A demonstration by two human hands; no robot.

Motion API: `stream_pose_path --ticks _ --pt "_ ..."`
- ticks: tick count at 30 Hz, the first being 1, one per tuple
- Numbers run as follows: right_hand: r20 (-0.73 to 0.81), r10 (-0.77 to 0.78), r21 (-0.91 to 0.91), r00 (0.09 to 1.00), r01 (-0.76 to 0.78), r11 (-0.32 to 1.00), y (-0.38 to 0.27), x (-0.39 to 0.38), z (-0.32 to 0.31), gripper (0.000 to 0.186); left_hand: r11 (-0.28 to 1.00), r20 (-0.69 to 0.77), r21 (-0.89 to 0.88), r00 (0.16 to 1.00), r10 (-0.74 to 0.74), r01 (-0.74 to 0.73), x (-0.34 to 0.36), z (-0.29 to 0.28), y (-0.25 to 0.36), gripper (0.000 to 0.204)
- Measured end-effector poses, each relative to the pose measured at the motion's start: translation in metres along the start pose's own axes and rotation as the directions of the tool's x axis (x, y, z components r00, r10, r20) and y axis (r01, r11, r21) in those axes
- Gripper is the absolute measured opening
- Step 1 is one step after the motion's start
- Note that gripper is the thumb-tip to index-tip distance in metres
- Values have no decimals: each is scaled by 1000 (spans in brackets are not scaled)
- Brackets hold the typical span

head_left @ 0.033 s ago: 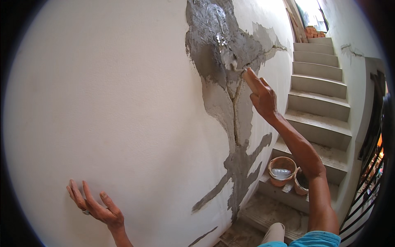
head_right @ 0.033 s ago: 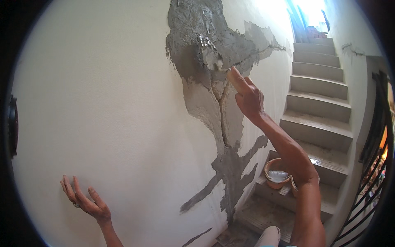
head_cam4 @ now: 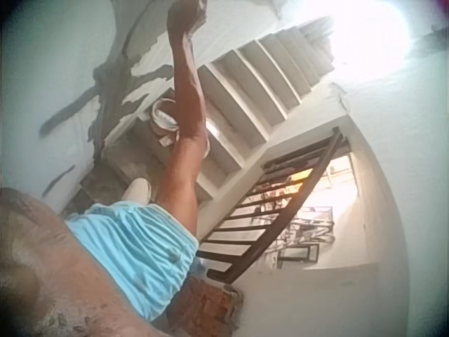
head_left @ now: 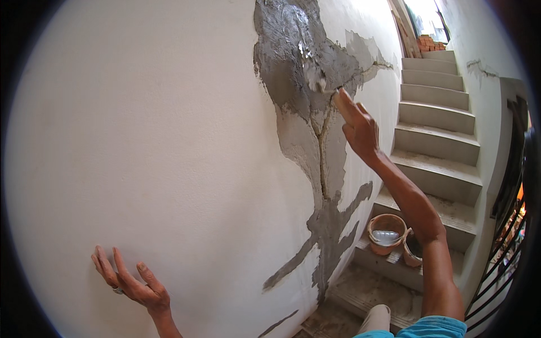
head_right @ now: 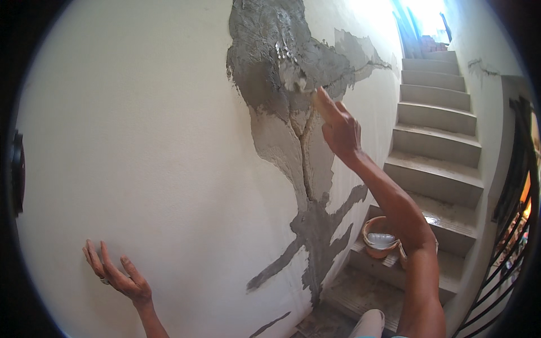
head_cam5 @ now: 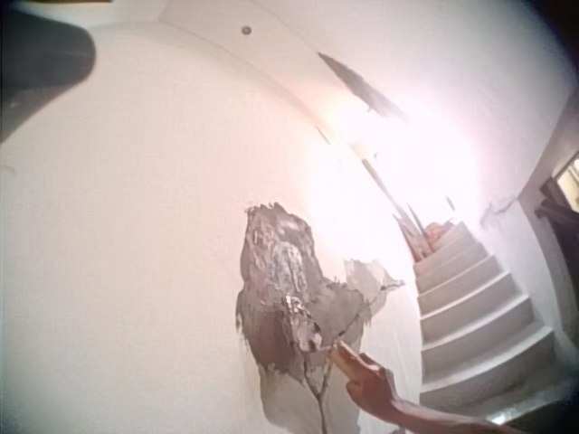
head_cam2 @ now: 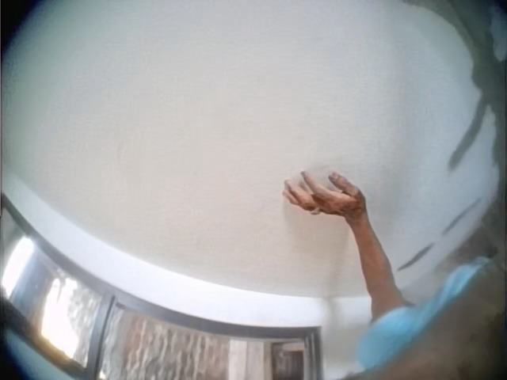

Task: The person applies plaster to a vertical wall using a trowel. They repeatedly scoop plaster from a bucket placed on the stairs and spread it onto the wall surface to fill a damaged area.

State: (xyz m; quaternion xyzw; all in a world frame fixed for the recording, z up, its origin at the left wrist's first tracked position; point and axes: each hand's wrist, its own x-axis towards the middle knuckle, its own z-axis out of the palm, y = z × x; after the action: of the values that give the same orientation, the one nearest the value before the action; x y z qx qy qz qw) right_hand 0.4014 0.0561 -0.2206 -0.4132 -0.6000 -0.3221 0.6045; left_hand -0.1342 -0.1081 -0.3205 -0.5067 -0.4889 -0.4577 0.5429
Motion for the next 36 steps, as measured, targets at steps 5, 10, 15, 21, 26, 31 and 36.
stream_pose_path --ticks 5,10,15,21,26,31,36 --pt "-104 93 -7 990 -94 996 8 64 29 80 1000 6 15 1000 -9 9 -1 -5 -1 48" --pt "-151 -64 -62 986 55 997 44 102 32 80 999 -20 -46 1000 -9 8 3 3 7 48" --pt "-41 -70 17 997 70 997 17 51 36 86 1000 -25 -4 1000 0 0 1 -2 2 48" --pt "-20 -71 111 997 73 991 8 21 16 85 1000 -26 6 1000 7 -7 1 -2 1 48" --pt "-113 -27 13 993 29 999 29 80 31 80 1000 -32 -18 999 0 -1 2 0 3 48" --pt "-91 -56 -44 994 52 998 40 96 35 77 1000 -45 -20 999 18 -19 4 2 4 48" --pt "20 -95 83 995 93 992 8 31 15 81 999 -28 21 999 25 -24 1 -5 0 47"
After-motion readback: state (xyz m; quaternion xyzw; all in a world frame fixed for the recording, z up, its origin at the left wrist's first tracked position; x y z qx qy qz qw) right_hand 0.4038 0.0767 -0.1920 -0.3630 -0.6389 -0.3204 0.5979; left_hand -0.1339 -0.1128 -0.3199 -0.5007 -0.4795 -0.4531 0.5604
